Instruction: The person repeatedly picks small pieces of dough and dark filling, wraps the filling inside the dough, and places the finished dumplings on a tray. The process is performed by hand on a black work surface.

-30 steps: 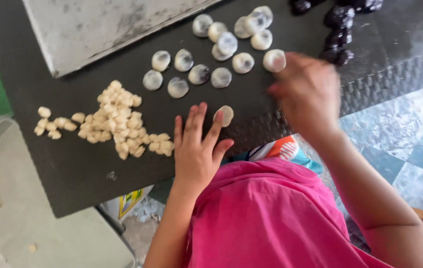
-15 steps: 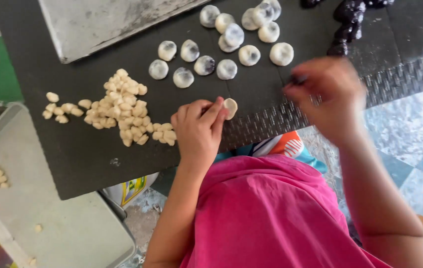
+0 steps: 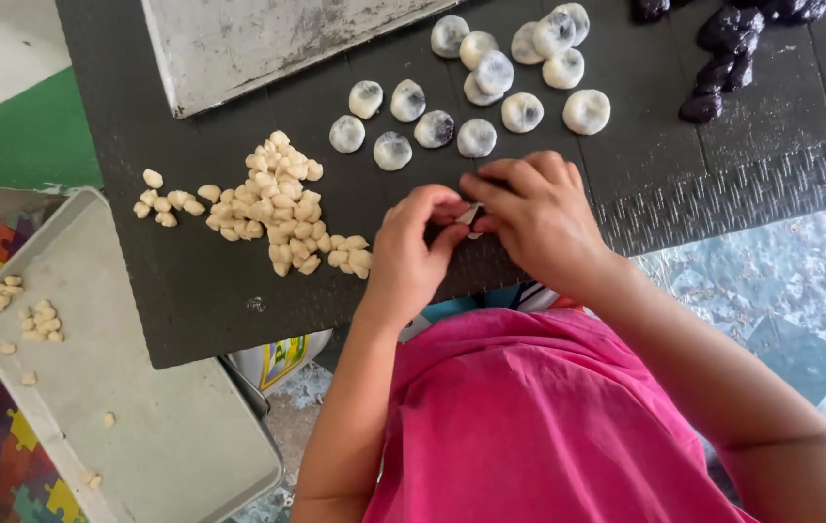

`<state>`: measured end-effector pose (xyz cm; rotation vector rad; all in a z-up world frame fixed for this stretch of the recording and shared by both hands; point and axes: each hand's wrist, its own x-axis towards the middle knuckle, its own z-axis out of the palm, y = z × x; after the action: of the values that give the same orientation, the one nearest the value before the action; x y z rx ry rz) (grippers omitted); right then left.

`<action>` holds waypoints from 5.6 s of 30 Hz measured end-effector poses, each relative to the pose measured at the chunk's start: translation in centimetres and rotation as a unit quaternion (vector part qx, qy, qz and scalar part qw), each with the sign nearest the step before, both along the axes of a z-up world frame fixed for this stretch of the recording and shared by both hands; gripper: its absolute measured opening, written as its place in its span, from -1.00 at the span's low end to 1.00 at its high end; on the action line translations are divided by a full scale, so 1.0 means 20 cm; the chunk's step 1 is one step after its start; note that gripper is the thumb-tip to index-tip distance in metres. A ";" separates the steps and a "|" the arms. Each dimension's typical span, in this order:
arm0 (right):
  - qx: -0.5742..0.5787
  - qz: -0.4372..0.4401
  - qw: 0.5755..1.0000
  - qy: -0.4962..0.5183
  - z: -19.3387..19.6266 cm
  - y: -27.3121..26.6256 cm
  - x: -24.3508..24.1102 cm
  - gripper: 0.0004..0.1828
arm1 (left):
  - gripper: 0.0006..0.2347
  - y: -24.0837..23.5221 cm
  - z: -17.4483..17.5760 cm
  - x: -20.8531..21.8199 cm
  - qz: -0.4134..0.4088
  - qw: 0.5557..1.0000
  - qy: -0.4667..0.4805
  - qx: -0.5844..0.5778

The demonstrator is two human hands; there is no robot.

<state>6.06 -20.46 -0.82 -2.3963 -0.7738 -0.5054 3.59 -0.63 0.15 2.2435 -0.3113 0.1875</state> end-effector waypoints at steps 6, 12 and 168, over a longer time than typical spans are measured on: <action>0.045 0.045 0.998 0.001 -0.12 0.04 -0.04 -0.81 | -0.84 0.02 -0.03 -0.05 -0.014 0.990 -0.132 0.052; 0.313 0.068 0.914 0.250 0.16 -0.01 -0.08 -0.72 | -0.78 -0.06 0.21 -0.14 0.072 0.985 -0.008 -0.156; 0.160 0.076 0.974 0.142 -0.03 -0.07 -0.06 -0.87 | -0.92 0.00 0.04 -0.06 -0.033 0.984 -0.177 -0.004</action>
<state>4.95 -21.86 -1.43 -2.0337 -0.6838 -0.1997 2.39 -0.58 0.85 2.1816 -0.5717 0.5541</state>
